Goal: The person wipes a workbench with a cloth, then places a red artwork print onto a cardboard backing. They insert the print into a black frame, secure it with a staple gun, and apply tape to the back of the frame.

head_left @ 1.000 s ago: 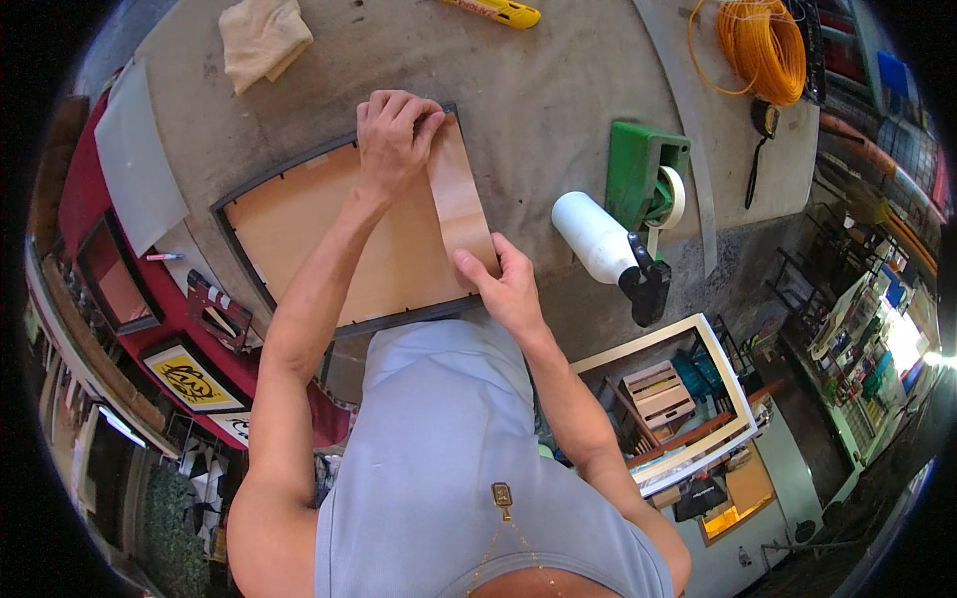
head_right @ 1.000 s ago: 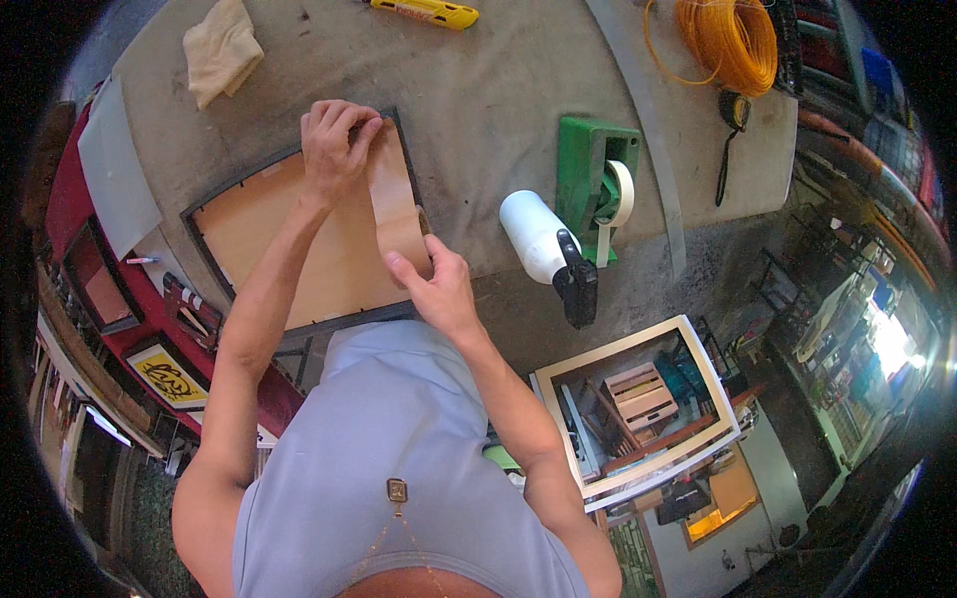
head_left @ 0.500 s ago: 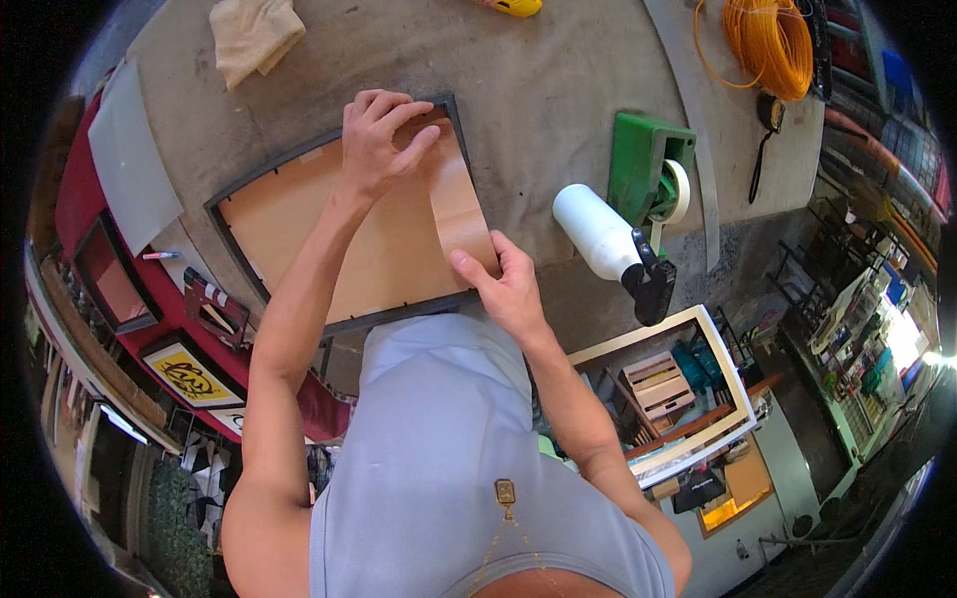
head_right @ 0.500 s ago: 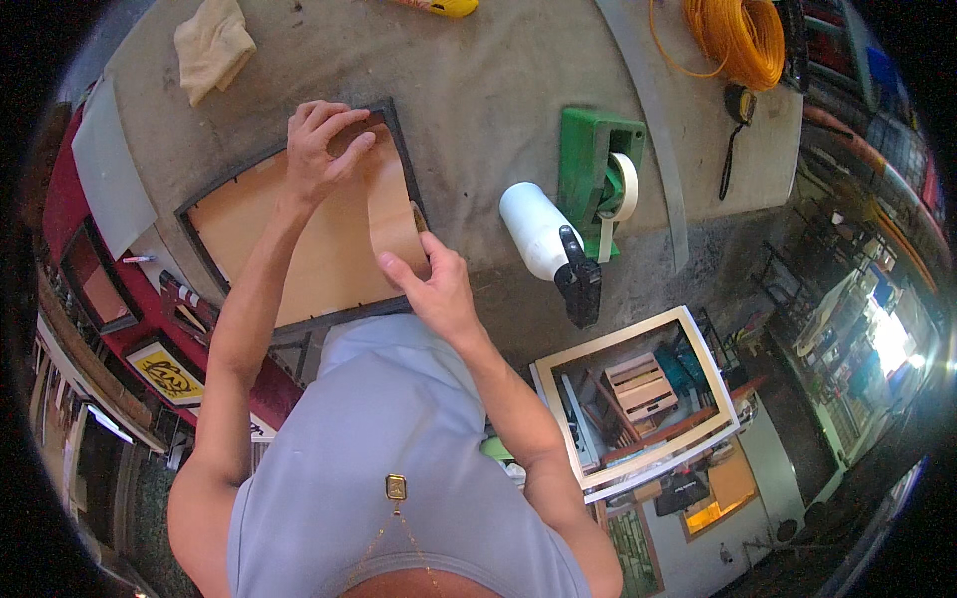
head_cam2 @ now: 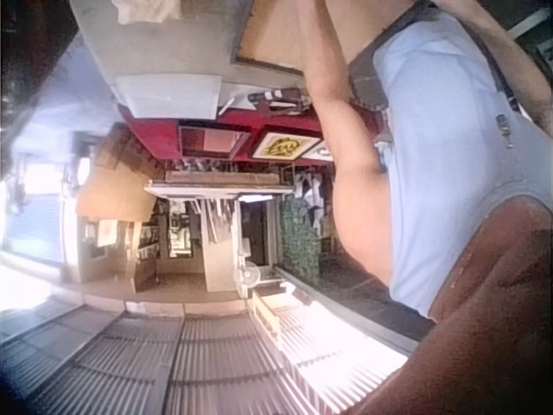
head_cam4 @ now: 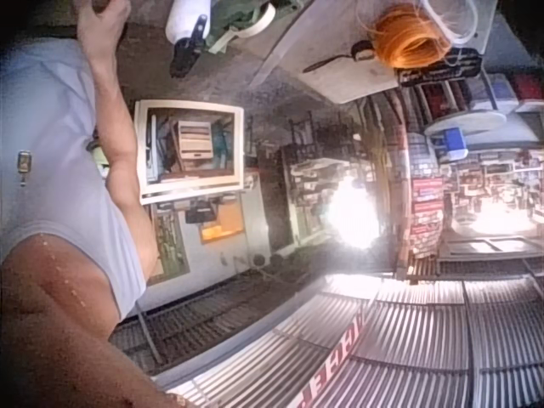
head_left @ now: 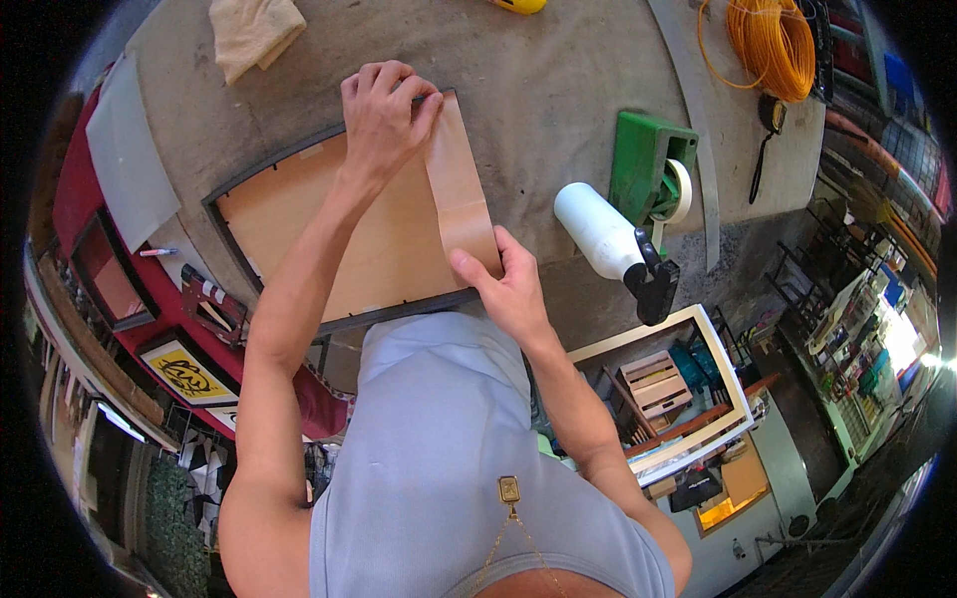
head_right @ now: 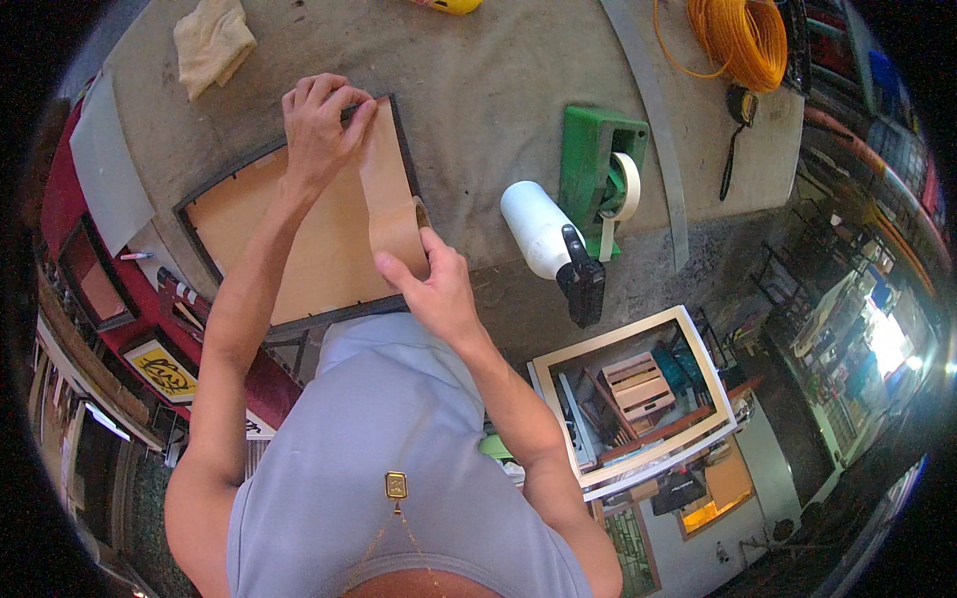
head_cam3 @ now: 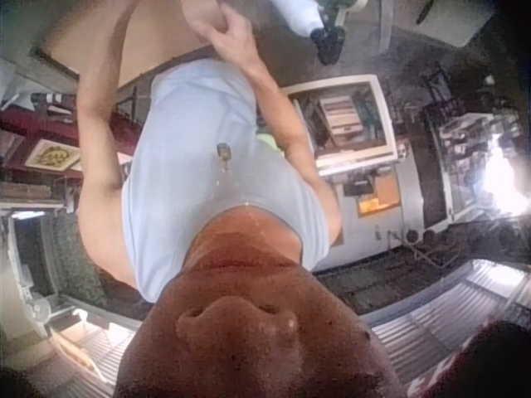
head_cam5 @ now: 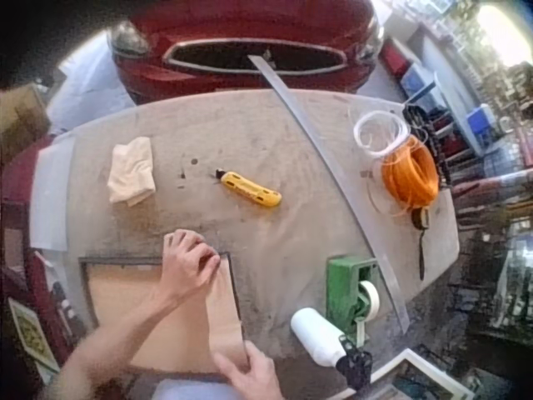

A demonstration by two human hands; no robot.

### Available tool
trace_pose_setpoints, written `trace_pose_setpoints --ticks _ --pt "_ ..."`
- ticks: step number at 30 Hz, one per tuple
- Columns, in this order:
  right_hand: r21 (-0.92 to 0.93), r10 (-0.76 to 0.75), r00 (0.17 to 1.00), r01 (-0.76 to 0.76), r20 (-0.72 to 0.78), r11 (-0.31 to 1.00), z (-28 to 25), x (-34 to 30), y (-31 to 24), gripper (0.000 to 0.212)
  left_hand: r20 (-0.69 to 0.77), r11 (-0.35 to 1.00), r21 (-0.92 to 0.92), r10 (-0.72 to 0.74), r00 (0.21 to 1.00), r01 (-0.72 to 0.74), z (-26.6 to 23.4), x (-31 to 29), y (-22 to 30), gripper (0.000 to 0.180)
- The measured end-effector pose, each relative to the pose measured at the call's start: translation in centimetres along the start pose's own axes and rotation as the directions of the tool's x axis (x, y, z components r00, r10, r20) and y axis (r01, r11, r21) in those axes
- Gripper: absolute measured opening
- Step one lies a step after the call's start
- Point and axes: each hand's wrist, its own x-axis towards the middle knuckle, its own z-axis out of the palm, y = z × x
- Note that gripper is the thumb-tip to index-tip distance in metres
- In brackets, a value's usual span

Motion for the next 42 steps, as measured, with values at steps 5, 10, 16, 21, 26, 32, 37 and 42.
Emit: trace_pose_setpoints --ticks 5,10,16,21,26,32,37,42 --pt "0.02 0.01 1.0 -0.01 -0.005 1.0 0.1 0.2 0.5 0.034 0.015 0.999 0.045 0.024 1.0 -0.025 0.4 -0.1 -0.1 0.01" --pt "0.007 0.018 1.0 -0.018 -0.005 1.0 0.2 0.2 0.8 0.035 0.01 0.999 0.04 0.032 0.999 -0.033 0.5 -0.2 -0.2 0.009" --pt "-0.007 0.023 1.0 -0.023 -0.005 1.0 0.1 0.3 0.7 0.036 0.005 1.0 0.012 0.011 1.0 -0.011 0.8 -0.3 -0.4 0.009" --pt "-0.004 0.009 1.0 -0.009 -0.011 1.0 0.1 0.3 0.8 0.037 0.012 1.0 0.015 0.018 1.0 -0.018 0.8 -0.3 -0.5 0.009" --pt "0.014 0.036 0.999 -0.036 -0.01 0.999 0.1 0.3 0.8 0.037 -0.001 1.0 0.01 0.026 1.0 -0.026 0.8 -0.2 -0.4 0.01" --pt "-0.026 0.036 0.999 -0.037 -0.007 0.999 -0.1 0.3 0.6 0.037 -0.014 1.0 0.019 0.009 1.0 -0.009 1.1 -0.4 -0.2 0.01" --pt "-0.002 0.031 0.999 -0.031 -0.022 1.0 0.1 0.3 0.5 0.037 -0.021 1.0 0.025 0.016 1.0 -0.015 1.2 -0.5 -0.4 0.01" --pt "-0.018 0.029 0.999 -0.029 -0.023 0.999 0.0 0.5 1.0 0.037 -0.056 0.993 0.012 -0.116 0.992 0.117 1.4 -0.5 0.1 0.014"
